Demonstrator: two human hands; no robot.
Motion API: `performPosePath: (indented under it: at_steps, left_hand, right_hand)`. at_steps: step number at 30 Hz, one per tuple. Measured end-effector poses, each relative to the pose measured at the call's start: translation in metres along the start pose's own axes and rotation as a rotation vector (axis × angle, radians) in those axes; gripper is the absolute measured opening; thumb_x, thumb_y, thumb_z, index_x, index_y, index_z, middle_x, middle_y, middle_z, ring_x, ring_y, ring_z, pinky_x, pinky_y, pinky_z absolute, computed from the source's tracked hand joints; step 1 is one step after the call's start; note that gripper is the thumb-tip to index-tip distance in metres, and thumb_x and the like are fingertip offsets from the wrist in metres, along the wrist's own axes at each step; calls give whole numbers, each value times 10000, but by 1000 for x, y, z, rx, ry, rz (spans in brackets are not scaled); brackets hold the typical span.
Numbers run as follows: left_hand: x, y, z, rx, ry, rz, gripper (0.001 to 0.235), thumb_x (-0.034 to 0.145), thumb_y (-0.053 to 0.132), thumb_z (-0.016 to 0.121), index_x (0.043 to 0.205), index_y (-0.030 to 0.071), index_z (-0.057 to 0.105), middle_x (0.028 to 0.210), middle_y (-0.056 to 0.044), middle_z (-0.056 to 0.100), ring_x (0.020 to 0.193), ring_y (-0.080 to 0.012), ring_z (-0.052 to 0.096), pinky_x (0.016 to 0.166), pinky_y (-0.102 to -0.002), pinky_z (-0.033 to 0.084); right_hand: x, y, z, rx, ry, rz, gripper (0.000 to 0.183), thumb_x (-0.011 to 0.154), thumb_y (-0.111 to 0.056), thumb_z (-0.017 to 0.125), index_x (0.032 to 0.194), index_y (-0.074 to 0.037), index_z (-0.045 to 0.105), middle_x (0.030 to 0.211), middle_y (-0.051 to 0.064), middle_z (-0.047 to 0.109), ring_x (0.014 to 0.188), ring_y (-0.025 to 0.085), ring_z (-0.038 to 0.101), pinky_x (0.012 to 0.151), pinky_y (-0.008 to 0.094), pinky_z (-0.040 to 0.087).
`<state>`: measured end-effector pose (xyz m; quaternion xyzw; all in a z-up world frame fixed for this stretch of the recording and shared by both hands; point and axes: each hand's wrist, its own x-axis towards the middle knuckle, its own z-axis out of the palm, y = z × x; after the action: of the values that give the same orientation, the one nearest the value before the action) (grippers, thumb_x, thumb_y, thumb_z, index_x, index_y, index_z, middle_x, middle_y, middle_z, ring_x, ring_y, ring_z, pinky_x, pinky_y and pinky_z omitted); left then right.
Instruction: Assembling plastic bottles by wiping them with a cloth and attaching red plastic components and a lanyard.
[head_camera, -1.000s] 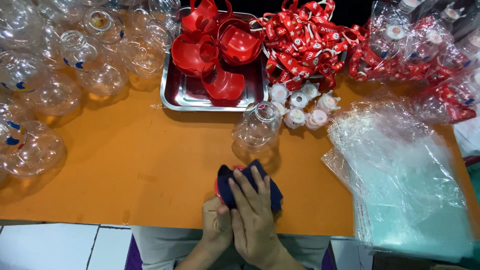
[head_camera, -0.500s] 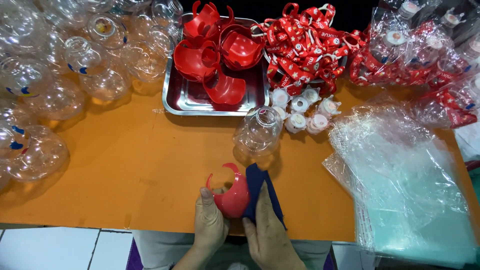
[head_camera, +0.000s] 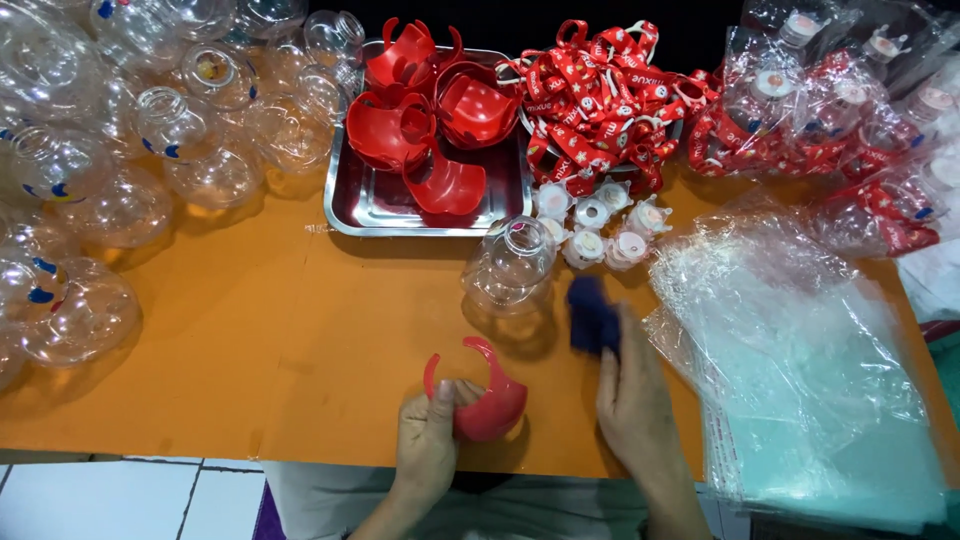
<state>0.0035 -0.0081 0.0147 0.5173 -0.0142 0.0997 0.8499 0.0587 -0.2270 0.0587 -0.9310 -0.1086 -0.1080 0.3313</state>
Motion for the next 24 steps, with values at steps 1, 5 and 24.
performPosePath:
  at_steps: [1,5,24]
  left_hand:
    - [-1,3,3,0,-4,-1,576,1069,354,443,627,27,613,668,-104,670,709,-238,663,744,-364,530]
    - [1,15,12,94,-68,95,464,1060,244,487,716,2,683,741,-133,710,732,-239,690,709,-342,564]
    - [32,48,41,567,-25,230,285,995,310,562,846,83,648,807,-22,641,770,-158,627,712,-290,496]
  right_hand:
    - [-3,-1,0,0,3,2,567,1026,-124,414,1563,18,296,1584,248,402,1466,392,389,1207,484,307]
    - [-11,-27,0,-243,251,21,671,957,-228,544,1567,-30,347,1629,290,286,1494,468,266,1204,627,208]
    - [0,-27,4,800,-19,194,284,1037,-228,512,1126,-19,681,995,65,695,868,134,639,774,240,543]
